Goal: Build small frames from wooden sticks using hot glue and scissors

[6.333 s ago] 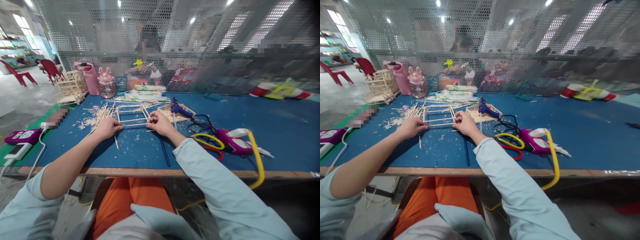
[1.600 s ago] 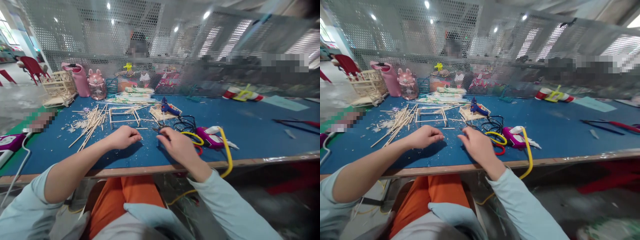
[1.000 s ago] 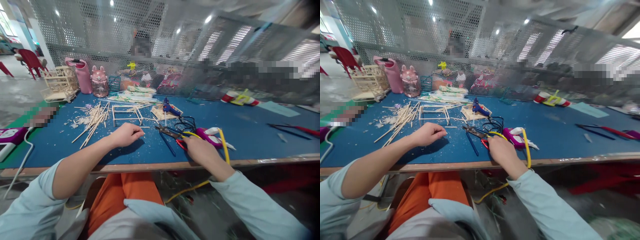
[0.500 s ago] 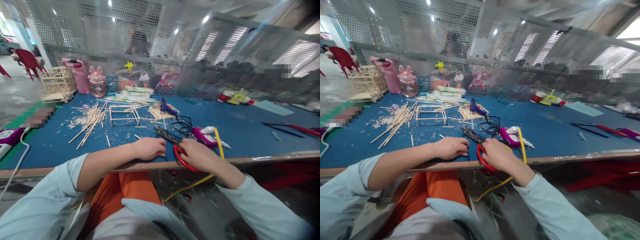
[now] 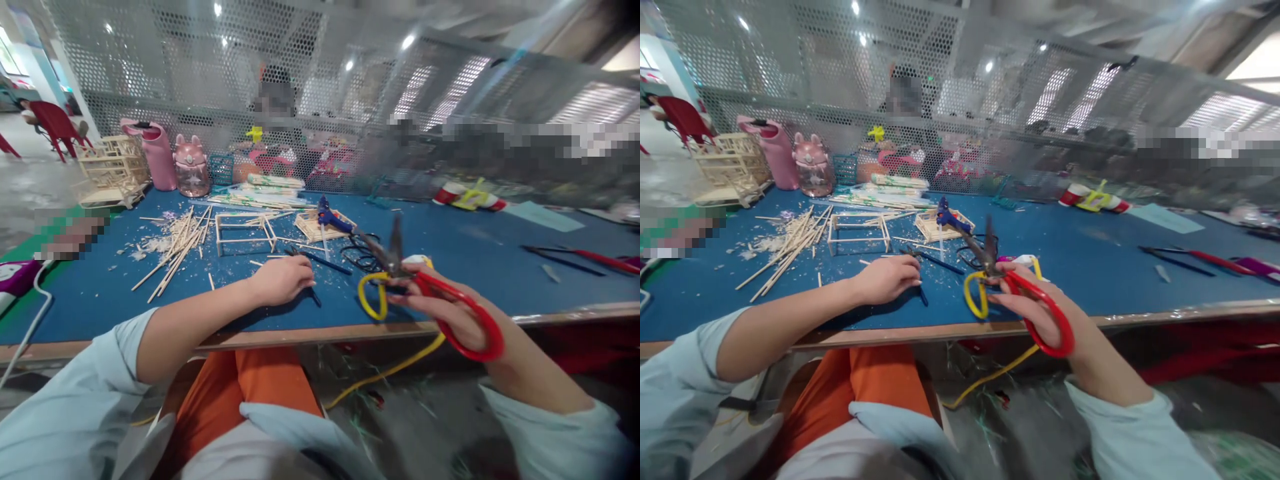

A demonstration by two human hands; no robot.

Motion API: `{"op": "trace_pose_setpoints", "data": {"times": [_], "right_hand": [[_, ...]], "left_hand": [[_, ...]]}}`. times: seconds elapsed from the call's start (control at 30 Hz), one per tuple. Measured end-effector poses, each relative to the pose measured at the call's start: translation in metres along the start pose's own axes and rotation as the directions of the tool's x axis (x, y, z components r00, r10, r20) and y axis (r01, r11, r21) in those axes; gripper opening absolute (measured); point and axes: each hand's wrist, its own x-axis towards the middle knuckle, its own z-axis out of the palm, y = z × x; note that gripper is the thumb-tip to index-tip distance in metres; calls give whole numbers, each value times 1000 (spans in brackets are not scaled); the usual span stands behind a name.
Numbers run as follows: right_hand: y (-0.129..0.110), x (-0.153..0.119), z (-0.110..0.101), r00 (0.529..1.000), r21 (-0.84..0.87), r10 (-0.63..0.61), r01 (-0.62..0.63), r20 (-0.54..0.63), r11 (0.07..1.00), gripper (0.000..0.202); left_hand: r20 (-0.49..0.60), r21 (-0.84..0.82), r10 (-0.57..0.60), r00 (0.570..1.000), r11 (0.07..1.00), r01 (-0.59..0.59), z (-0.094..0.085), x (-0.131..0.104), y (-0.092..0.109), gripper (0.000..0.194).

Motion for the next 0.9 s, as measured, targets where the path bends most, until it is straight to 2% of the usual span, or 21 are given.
{"op": "trace_pose_setpoints", "data": {"times": [0.07,0.13,0.2,0.3,0.37,0.43,0.57,0.63,0.7,0.77,0.83,0.9], "right_hand": [[-9,-2,12,995,395,41,-74,91,916,25],[-25,0,30,994,590,21,-82,109,803,25],[-43,5,51,994,650,-42,-32,98,760,28],[-64,17,84,998,676,-45,-1,51,737,26],[-70,26,101,1000,666,18,-7,-10,746,24],[-71,34,113,999,645,42,-19,-21,764,21],[-66,43,114,991,629,15,-98,136,771,16],[-65,44,107,974,631,7,-153,227,761,19],[-66,43,97,962,657,-7,-182,274,732,29],[-68,43,88,970,696,-12,-166,244,699,35],[-68,42,84,985,722,-19,-113,173,682,41],[-67,41,85,986,722,-65,-69,156,689,47]], "left_hand": [[-95,-224,-17,995,975,-5,-10,-5,3,21],[-109,-483,-12,994,874,-42,-19,-10,8,19],[-50,-687,10,999,726,-42,-23,-13,11,23],[71,-836,-38,997,543,81,-23,-16,13,36],[114,-863,-86,990,486,142,-23,-18,13,42],[117,-867,-100,988,476,150,-24,-20,12,43],[83,-871,-56,995,482,99,-29,-24,11,39],[128,-878,-24,991,463,125,-33,-27,11,36],[205,-876,-45,978,437,204,-40,-29,10,34],[202,-870,-142,969,429,245,-48,-30,6,31],[76,-880,-293,953,430,202,-55,-30,0,27],[-64,-888,-421,905,438,141,-58,-29,-7,25]]}}
